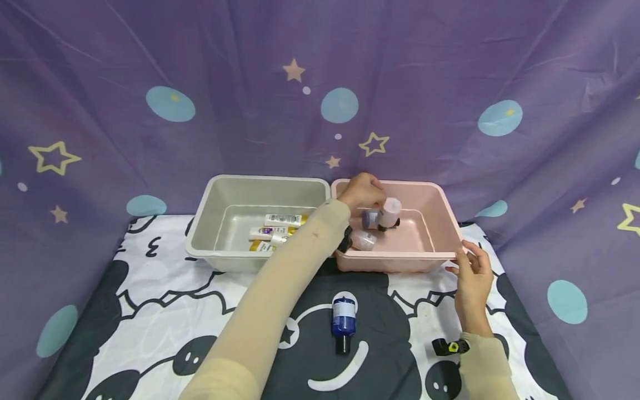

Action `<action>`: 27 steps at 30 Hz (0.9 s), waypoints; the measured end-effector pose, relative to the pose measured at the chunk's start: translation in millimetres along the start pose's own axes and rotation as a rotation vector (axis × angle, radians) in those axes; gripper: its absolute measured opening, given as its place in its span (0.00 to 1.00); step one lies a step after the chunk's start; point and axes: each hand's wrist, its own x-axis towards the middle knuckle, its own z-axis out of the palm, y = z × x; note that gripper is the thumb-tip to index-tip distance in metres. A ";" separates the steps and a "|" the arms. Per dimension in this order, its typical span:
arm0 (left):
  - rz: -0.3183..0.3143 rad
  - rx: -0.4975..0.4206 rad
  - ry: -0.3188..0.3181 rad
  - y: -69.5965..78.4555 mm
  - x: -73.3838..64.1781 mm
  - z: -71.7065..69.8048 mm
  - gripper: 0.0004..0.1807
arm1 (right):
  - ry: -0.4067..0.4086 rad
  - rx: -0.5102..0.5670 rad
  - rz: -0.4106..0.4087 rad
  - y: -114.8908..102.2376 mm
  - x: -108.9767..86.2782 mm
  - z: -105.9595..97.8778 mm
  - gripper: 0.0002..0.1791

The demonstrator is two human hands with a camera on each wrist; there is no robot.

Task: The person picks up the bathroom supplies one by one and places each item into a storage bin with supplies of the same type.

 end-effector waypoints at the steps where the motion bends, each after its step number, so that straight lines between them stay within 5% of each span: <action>1: -0.009 -0.002 0.018 1.0 -0.8 0.2 0.13 | 0.001 0.001 0.000 0.2 -0.4 0.1 0.16; 5: -0.031 -0.029 0.053 6.7 -3.6 0.0 0.11 | -0.002 -0.008 -0.006 0.1 0.0 0.2 0.16; 12: 0.018 -0.115 -0.024 21.6 -17.2 -8.3 0.19 | -0.006 0.001 -0.012 -0.1 1.2 1.4 0.16; 19: 0.146 -0.108 -0.034 33.2 -59.7 -24.7 0.17 | -0.018 -0.025 -0.006 0.9 3.8 5.0 0.16; 27: 0.302 -0.020 0.004 22.3 -109.8 -38.6 0.19 | -0.005 -0.022 0.000 2.8 8.4 4.0 0.16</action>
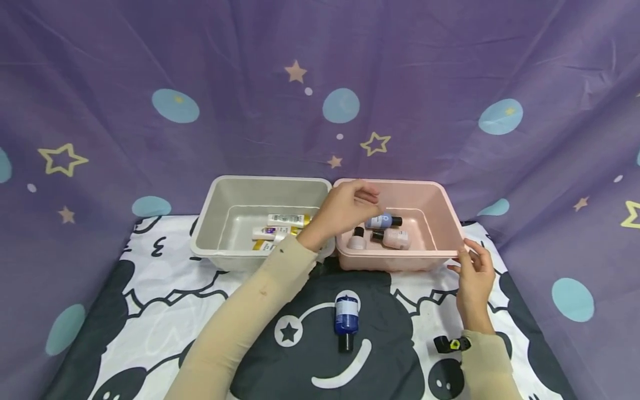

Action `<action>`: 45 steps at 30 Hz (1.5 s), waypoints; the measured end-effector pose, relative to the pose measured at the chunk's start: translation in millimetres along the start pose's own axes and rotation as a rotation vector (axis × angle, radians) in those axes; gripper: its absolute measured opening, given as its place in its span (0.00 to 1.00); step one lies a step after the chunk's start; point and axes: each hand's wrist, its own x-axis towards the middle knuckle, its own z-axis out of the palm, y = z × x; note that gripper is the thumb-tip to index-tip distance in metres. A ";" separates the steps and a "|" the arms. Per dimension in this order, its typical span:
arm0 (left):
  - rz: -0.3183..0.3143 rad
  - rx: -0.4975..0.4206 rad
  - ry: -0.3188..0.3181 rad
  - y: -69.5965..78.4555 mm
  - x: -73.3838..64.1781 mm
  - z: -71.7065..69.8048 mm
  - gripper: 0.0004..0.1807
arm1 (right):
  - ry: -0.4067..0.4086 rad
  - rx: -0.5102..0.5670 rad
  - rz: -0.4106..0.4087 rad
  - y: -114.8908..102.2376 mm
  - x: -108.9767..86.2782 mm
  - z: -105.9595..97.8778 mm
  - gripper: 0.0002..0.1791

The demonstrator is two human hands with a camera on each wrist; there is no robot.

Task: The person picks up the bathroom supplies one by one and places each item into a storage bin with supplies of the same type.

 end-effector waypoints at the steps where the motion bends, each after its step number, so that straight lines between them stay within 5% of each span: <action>1: 0.014 0.006 0.005 -0.7 -6.6 -1.4 0.19 | 0.003 0.000 0.002 0.2 0.1 -0.5 0.17; 14: -0.069 -0.032 0.049 -20.7 -84.5 7.9 0.18 | 0.001 -0.012 -0.007 -0.3 -0.4 0.5 0.17; 20: -0.080 -0.005 0.041 -34.8 -109.6 18.9 0.21 | 0.005 -0.007 -0.008 -1.9 -0.7 0.5 0.16; 29: -0.133 -0.014 0.016 -68.6 -129.0 33.2 0.21 | 0.006 0.005 0.007 -0.9 -1.0 0.2 0.15; 37: -0.236 0.084 0.011 -103.1 -140.6 47.3 0.22 | 0.004 -0.003 0.002 -0.1 -0.7 -0.4 0.16; 45: -0.301 0.126 -0.019 -121.8 -149.0 57.0 0.29 | 0.010 -0.016 0.004 0.1 -1.2 -1.3 0.16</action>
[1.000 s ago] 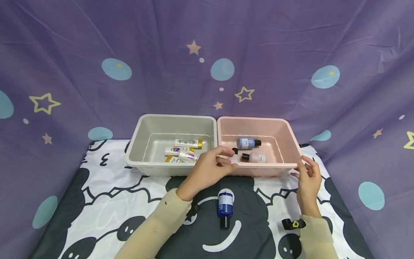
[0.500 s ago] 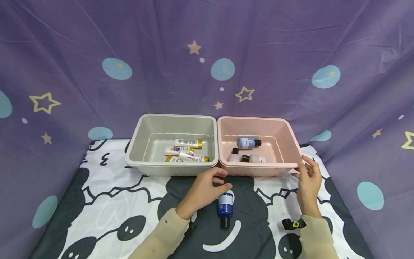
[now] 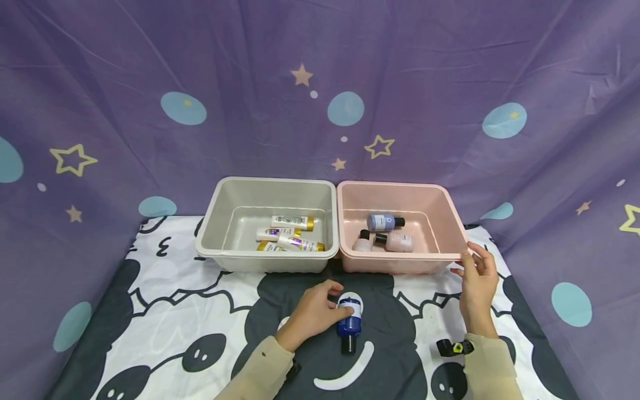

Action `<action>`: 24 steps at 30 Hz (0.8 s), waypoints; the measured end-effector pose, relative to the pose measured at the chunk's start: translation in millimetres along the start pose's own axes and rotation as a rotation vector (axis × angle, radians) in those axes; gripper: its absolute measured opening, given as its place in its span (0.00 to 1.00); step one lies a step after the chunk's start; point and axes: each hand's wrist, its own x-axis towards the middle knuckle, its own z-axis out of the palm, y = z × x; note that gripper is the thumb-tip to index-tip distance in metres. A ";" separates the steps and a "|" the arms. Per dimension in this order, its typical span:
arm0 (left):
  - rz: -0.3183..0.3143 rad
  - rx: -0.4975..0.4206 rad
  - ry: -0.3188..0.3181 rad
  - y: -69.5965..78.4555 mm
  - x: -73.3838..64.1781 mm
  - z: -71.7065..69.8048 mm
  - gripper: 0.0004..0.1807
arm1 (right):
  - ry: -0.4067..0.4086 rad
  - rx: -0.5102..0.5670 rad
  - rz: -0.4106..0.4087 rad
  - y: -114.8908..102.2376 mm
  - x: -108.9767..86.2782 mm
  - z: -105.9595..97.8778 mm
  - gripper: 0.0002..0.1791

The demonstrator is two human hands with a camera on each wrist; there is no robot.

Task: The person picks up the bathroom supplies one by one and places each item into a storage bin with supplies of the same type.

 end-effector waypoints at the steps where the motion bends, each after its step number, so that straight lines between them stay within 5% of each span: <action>1: -0.001 0.009 -0.001 -1.8 -0.3 1.7 0.30 | 0.001 0.002 0.000 0.3 0.1 0.0 0.16; 11: 0.016 0.129 0.012 -11.0 1.0 16.3 0.36 | -0.002 0.023 -0.006 1.7 0.3 0.6 0.16; 24: -0.032 0.148 -0.007 -8.8 1.2 20.5 0.38 | -0.003 0.014 -0.004 0.1 -1.3 1.1 0.16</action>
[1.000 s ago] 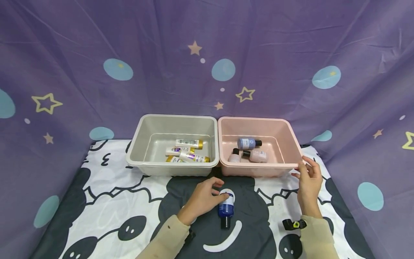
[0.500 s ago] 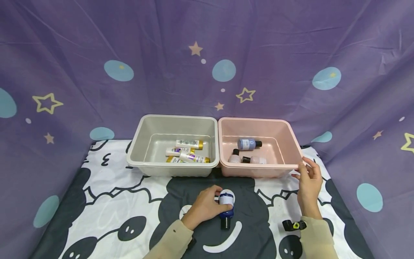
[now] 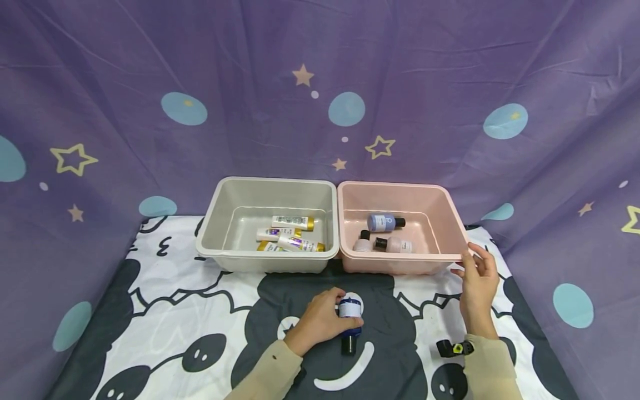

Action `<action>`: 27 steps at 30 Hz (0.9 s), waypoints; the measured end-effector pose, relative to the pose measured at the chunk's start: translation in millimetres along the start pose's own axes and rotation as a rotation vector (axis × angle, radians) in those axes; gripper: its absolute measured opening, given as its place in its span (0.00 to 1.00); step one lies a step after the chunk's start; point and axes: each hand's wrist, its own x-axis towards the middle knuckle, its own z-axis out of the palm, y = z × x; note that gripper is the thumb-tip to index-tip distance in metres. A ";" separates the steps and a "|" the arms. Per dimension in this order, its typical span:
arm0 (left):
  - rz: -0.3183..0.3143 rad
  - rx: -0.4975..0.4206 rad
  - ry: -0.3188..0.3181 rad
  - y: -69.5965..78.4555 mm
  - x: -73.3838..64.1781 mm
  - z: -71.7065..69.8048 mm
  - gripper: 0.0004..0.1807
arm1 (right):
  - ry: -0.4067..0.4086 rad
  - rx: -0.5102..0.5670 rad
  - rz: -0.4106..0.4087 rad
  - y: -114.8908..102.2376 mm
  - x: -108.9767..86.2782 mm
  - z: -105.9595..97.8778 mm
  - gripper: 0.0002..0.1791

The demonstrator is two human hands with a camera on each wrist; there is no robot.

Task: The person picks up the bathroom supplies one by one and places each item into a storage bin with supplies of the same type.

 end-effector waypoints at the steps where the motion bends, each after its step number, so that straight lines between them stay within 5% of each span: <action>1: 0.001 0.001 0.001 -0.1 -0.1 0.2 0.38 | 0.000 -0.003 0.002 -0.1 -0.1 0.1 0.16; 8: 0.012 -0.058 0.010 -3.3 1.1 0.8 0.37 | -0.002 0.001 0.025 -0.2 -0.4 0.2 0.17; 17: -0.048 -0.200 -0.006 -10.1 1.6 -1.2 0.36 | -0.001 0.006 0.023 -0.4 0.0 0.2 0.17; 27: -0.107 -0.611 -0.062 2.7 -0.5 -5.6 0.30 | 0.006 0.001 0.018 1.1 1.8 -0.2 0.15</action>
